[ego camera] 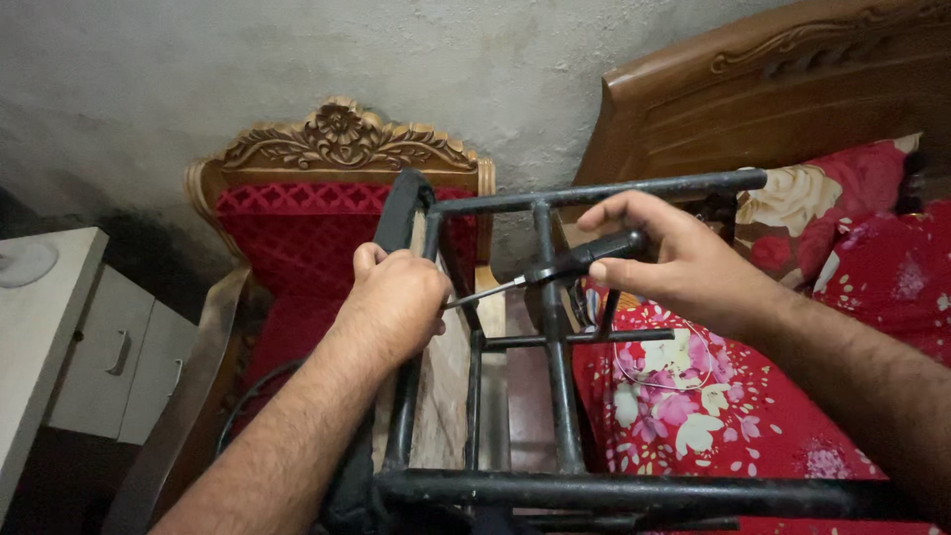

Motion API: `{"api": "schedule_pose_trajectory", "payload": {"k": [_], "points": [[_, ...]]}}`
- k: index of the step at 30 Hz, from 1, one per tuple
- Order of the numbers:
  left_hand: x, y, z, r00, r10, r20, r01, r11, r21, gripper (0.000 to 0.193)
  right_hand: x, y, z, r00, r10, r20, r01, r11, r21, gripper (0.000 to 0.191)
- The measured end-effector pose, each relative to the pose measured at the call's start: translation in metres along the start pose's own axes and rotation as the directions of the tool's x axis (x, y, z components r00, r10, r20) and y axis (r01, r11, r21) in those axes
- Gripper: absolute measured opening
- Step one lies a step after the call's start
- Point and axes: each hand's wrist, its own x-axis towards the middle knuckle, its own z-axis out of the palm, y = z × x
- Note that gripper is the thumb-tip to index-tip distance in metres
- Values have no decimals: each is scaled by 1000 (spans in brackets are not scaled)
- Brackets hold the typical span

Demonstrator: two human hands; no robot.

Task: The person holds an upside-down metal-framed chair and uses a screwdriver to turn screws on the chair's seat frame, working on different screw positions along the frame throughout the clip.

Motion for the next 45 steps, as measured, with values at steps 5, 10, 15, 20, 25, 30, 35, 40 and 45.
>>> {"api": "schedule_pose_trajectory", "payload": {"k": [5, 10, 15, 20, 25, 30, 35, 40, 45], "points": [[0, 0, 1, 1000, 7, -7, -7, 1000, 9, 16, 1, -8, 10, 993, 120, -3, -120, 993, -11, 30], [1, -1, 3, 1000, 12, -11, -12, 1000, 0, 19, 1, -4, 3, 998, 55, -17, -55, 998, -4, 30], [1, -1, 4, 1000, 10, -8, -10, 1000, 3, 19, 3, 22, -3, 983, -174, 55, 178, 981, -76, 33], [2, -1, 4, 1000, 14, 0, -14, 1000, 15, 21, 9, 38, -7, 998, -24, 62, 14, 988, 154, 32], [0, -1, 3, 999, 19, -32, -19, 1000, -6, 21, 4, 39, -10, 996, -80, -30, 81, 996, 22, 35], [0, 0, 2, 1000, 1, 14, -1, 1000, 0, 15, 9, 45, -11, 993, -90, 81, 81, 990, 113, 44], [0, -1, 3, 1000, 12, -13, -12, 1000, 1, 19, 5, 27, -8, 999, -39, -17, 37, 995, -95, 35], [2, -1, 5, 1000, 13, -20, -13, 1000, -1, 19, 1, 11, 3, 1000, 11, -23, -11, 1000, -9, 33], [2, -2, 6, 1000, 14, -8, -14, 999, 29, 20, 8, 16, 5, 998, -5, 58, 9, 997, -81, 32]]}}
